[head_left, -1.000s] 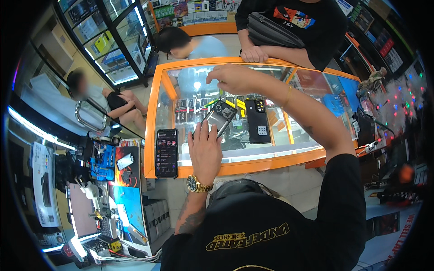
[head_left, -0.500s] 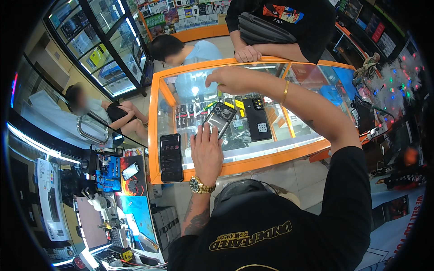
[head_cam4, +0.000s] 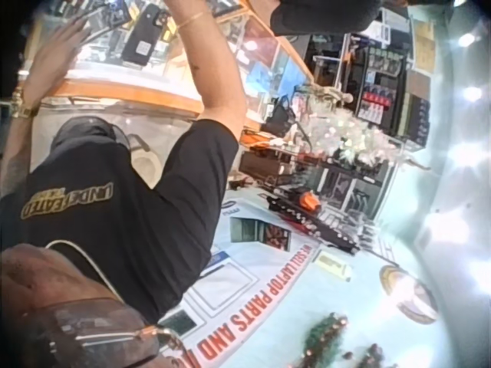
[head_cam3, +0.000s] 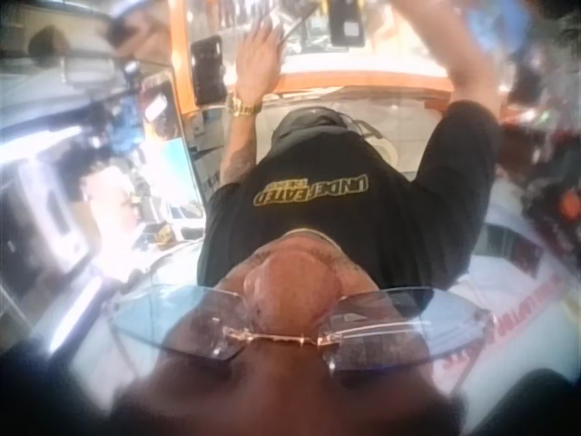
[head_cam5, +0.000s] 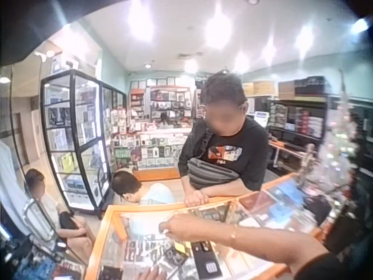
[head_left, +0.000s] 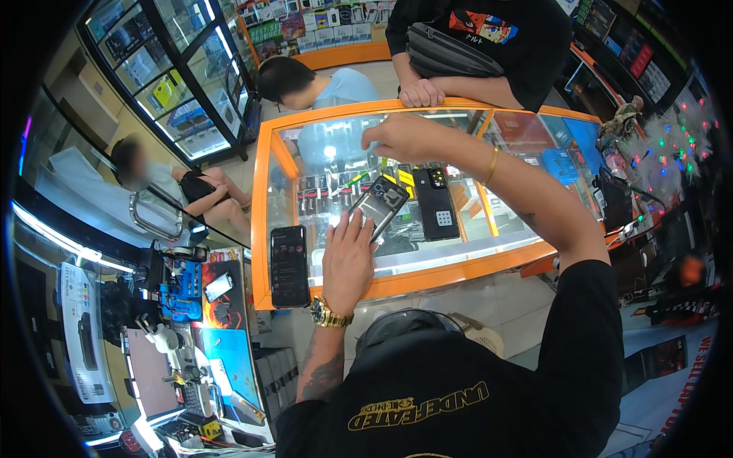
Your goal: The person uses a green-handled screwdriver to remove screws from a disassembled mobile phone placed on a glass counter. They handle the phone casing and internal components, occasionally checking a smartphone screen, and continue unscrewing parts throughout the clip.
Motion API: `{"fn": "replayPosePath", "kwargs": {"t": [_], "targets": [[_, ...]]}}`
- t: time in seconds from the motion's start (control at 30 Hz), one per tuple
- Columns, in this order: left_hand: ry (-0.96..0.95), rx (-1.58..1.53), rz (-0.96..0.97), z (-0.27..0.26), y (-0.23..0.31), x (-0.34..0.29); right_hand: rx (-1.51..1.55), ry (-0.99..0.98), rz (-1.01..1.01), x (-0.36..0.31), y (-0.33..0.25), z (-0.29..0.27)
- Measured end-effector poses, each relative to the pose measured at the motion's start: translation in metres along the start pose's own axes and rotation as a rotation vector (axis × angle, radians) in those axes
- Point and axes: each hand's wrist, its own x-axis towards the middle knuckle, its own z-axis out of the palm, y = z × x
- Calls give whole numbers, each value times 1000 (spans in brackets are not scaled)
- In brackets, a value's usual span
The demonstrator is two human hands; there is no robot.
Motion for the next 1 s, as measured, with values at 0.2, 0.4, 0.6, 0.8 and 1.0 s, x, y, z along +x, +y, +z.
{"fn": "replayPosePath", "kwargs": {"t": [0.2,0.4,0.6,0.8,1.0], "targets": [[-9,-25,-43,-3,8,3,97,59,-46,-10,9,-1],[-22,6,-100,-6,16,8,75,147,-55,-11,14,4],[18,-25,-184,-1,13,7,109,223,-151,-10,15,15],[76,-51,-223,3,20,8,-62,40,-29,-17,5,0],[121,-86,-191,5,19,5,0,44,-159,3,13,-1]]}}
